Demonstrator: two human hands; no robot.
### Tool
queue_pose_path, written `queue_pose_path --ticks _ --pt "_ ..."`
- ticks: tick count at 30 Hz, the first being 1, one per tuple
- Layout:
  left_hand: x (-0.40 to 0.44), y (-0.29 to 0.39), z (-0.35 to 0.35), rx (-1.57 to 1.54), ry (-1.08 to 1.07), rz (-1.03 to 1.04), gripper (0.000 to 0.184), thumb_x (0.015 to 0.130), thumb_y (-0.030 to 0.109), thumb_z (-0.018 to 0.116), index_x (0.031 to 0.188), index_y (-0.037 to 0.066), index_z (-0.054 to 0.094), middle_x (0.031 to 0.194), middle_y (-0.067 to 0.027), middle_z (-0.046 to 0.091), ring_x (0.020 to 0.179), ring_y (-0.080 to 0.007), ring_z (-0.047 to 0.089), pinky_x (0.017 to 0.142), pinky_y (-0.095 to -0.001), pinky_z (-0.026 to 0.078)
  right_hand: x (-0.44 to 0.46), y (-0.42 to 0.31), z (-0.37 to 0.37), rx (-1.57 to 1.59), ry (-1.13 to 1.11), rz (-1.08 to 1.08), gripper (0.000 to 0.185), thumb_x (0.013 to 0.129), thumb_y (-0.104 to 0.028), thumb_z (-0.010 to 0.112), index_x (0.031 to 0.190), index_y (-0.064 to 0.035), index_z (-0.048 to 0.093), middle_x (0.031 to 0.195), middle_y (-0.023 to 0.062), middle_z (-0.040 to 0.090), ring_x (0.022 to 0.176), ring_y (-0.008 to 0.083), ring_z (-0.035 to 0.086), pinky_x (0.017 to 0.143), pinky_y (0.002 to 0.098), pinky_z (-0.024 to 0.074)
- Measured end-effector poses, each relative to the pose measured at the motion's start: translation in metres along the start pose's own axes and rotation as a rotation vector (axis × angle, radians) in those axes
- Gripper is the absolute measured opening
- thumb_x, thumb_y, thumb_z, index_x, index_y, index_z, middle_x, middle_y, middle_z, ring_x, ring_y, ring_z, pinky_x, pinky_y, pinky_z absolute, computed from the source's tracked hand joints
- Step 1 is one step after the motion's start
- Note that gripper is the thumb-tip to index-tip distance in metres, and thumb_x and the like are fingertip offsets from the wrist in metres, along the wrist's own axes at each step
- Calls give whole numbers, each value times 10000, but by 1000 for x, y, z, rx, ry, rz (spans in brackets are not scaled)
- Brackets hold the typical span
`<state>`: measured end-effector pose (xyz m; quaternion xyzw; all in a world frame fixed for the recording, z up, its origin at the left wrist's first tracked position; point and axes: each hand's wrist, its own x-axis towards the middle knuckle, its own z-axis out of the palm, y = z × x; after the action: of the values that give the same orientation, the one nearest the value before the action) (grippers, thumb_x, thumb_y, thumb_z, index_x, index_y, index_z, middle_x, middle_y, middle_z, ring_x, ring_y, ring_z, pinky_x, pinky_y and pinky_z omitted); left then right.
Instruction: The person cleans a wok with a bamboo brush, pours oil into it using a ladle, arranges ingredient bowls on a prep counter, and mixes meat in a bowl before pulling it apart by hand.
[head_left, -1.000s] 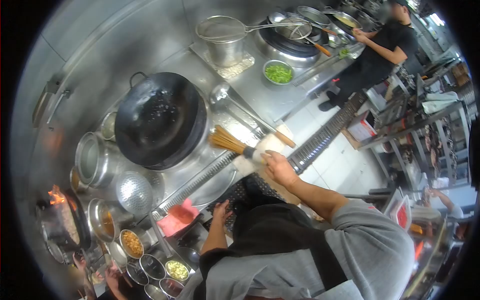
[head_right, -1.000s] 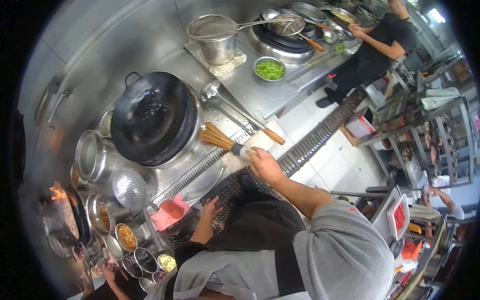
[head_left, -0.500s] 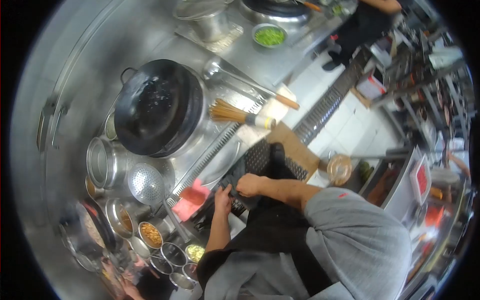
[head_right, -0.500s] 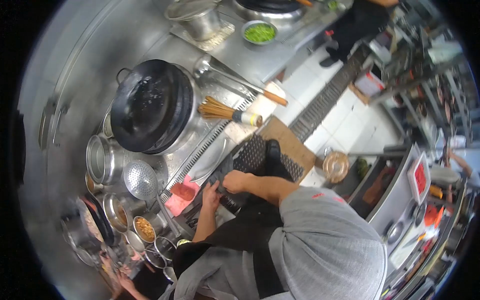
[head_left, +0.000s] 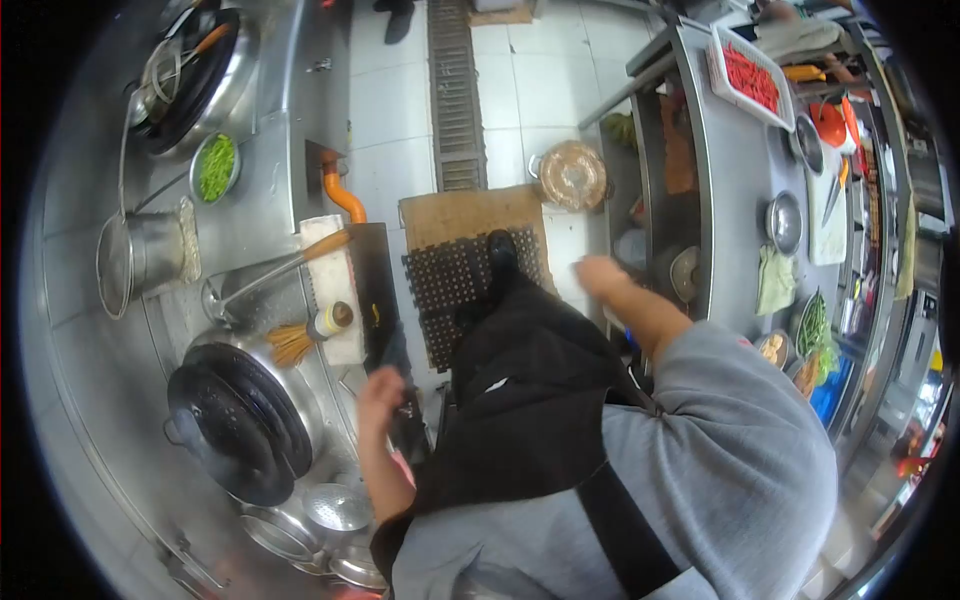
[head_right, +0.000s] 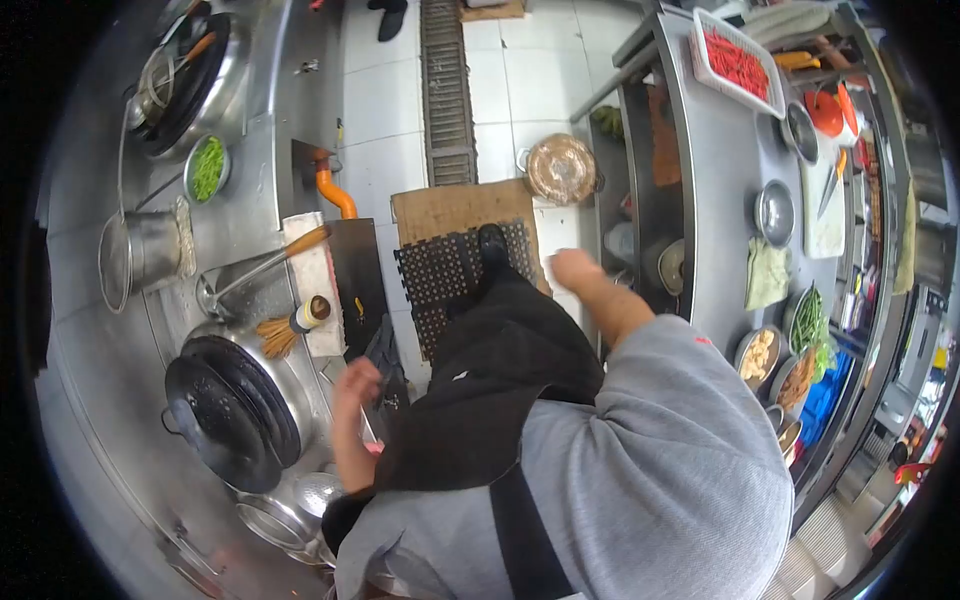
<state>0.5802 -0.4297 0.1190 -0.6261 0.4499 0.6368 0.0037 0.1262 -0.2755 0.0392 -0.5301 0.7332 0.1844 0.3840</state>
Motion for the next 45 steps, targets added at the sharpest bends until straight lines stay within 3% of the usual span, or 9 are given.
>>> queue_pose_path --ticks 7,15,17,19,21,27,32,37,45 --pt "87 206 -81 -447 369 570 386 876 172 576 1225 36 481 1119 -152 587 1032 -244 585 810 -361 482 -53 17 34 -43 -129 -126 245 822 -144 446 915 -19 635 971 183 621 946 341 590 859 430 453" --pt "266 249 -194 -933 353 221 473 874 305 543 1146 -71 451 1063 -253 549 917 -339 593 811 -434 520 -48 -72 60 516 123 206 259 815 -177 488 961 -50 659 959 229 620 919 377 597 817 457 464" --pt "335 238 -234 -1116 -103 140 594 845 344 561 1178 -117 389 1133 -283 518 1001 -363 569 878 -451 492 -62 -93 22 633 315 222 265 790 -180 527 998 -82 658 909 219 629 886 368 604 812 449 469" --pt "360 261 -229 -1114 28 246 636 872 319 487 1318 -83 276 1324 -283 376 1163 -396 464 986 -499 397 -64 -96 4 676 350 258 301 795 -180 535 1072 -127 640 929 200 637 893 353 607 826 435 475" --pt "406 257 -258 -1131 90 282 501 897 211 426 1302 -66 331 1294 -241 413 1140 -385 478 914 -491 488 -68 -105 -8 717 341 349 303 792 -177 543 1074 -133 644 947 193 639 907 346 607 842 429 471" --pt "373 279 -225 -824 463 357 350 872 50 425 1180 -113 443 1117 -216 528 867 -310 608 643 -293 583 -86 -95 6 748 375 419 290 795 -166 543 1058 -119 654 969 170 646 934 340 601 871 419 462" --pt "364 273 -216 -609 625 348 242 840 -11 460 1037 -135 524 949 -179 612 742 -260 633 400 -231 312 -123 -67 23 767 342 558 301 781 -147 514 1042 -117 660 960 188 641 935 343 599 873 425 459" --pt "324 281 -149 -444 358 506 204 840 16 492 1015 -79 537 957 -140 620 771 -225 628 437 -221 313 -152 -21 59 712 356 539 293 772 -147 519 1026 -110 659 953 190 641 927 346 600 857 436 465" --pt "282 312 127 -223 64 476 184 759 31 628 921 48 544 682 -35 556 460 -96 447 371 -213 289 -194 83 43 562 1026 678 346 779 -42 574 1126 -54 578 1164 164 537 1050 348 535 894 396 451"
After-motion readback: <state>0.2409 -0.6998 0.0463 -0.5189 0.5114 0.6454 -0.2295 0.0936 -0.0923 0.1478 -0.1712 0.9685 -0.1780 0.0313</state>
